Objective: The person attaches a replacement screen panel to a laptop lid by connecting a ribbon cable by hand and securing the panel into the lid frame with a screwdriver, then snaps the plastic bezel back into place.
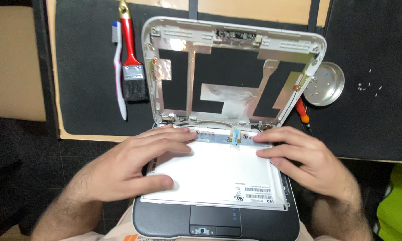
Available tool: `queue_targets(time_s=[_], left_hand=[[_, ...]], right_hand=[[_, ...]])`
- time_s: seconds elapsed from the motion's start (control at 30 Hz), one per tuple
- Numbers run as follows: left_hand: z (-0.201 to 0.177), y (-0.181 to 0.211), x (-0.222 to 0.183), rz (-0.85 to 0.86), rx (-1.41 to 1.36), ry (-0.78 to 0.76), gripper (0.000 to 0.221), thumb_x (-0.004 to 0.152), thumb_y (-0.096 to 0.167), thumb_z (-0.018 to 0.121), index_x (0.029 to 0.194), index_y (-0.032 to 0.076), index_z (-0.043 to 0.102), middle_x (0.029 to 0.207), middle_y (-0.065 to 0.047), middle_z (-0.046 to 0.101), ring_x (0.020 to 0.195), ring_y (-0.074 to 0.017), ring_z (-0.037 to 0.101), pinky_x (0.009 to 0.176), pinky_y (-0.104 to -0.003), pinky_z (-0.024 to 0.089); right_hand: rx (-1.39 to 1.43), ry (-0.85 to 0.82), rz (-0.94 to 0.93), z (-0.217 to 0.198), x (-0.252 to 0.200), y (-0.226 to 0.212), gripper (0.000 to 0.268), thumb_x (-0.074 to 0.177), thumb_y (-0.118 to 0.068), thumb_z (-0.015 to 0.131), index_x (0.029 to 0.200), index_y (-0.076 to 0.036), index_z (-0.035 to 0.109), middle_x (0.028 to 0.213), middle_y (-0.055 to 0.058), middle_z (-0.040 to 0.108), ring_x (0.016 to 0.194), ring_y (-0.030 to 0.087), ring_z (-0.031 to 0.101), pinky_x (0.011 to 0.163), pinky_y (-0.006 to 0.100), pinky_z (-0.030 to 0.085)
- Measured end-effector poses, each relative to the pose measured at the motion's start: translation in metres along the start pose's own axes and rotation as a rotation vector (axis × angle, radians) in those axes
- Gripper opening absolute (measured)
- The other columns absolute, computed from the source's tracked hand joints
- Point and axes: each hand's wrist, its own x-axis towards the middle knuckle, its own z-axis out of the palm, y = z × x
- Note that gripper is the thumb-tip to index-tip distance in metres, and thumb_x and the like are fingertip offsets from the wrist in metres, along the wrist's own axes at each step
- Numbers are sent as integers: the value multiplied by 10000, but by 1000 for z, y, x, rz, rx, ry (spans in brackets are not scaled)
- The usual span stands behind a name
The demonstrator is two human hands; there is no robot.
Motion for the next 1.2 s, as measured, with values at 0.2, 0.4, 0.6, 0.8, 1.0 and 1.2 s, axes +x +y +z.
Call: queue_targets(time_s=[0.2, 0.4, 0.6, 0.8, 1.0, 1.2], left_hand=[[1, -20, -36, 12, 154, 214, 394, 1144, -92, 618, 1452, 67, 806, 1666, -191, 784, 1597, -399, 751, 1340, -528, 591], [0, -37, -37, 193, 512, 330, 309, 1131, -108, 712, 1375, 27, 844, 1509, -191, 848, 1395, -381, 858, 1248, -508, 691], [-10, -47, -34, 250, 571, 316, 213, 1139, 55, 796, 1344, 39, 851, 1467, -177, 873, 1301, -329, 891, 1133, -479, 727], [-4, -52, -27, 323, 431, 384, 169, 1143, 43, 783, 1294, -5, 839, 1356, -201, 878, 1225, -346, 894, 1109, -469, 747], [25, -50, -19, 122, 220, 665, 198, 1052, 10, 835, 1163, 120, 957, 1101, -53, 973, 1063, -337, 946, 941, -515, 790], [27, -51, -6, 123, 406, 748, 109, 1169, -49, 793, 1275, -40, 815, 1193, -179, 831, 1041, -304, 818, 959, -384, 665]], right_hand=[[76, 107, 10, 1, -23, 11, 311, 1125, 16, 669, 1285, -89, 914, 1526, 183, 854, 1495, 364, 828, 1334, 514, 662], [81, 163, -15, -1, -21, 16, 185, 1041, -78, 861, 1212, -105, 928, 1361, 115, 933, 1429, 346, 873, 1300, 490, 693], [150, 160, -19, -2, -15, 22, 211, 994, -134, 924, 1200, -84, 926, 1320, 114, 941, 1376, 344, 897, 1274, 503, 710], [199, 237, -70, 11, -24, 38, 137, 1057, -150, 864, 1169, -86, 910, 1319, 139, 917, 1364, 388, 882, 1252, 542, 710], [351, 571, -120, 38, -25, 57, 254, 1055, -155, 847, 1006, 92, 870, 1010, 352, 891, 1050, 583, 908, 963, 700, 731], [62, 943, 259, 58, -1, 21, 142, 1319, 52, 684, 1228, 79, 789, 1142, 193, 831, 978, 274, 840, 983, 366, 722]])
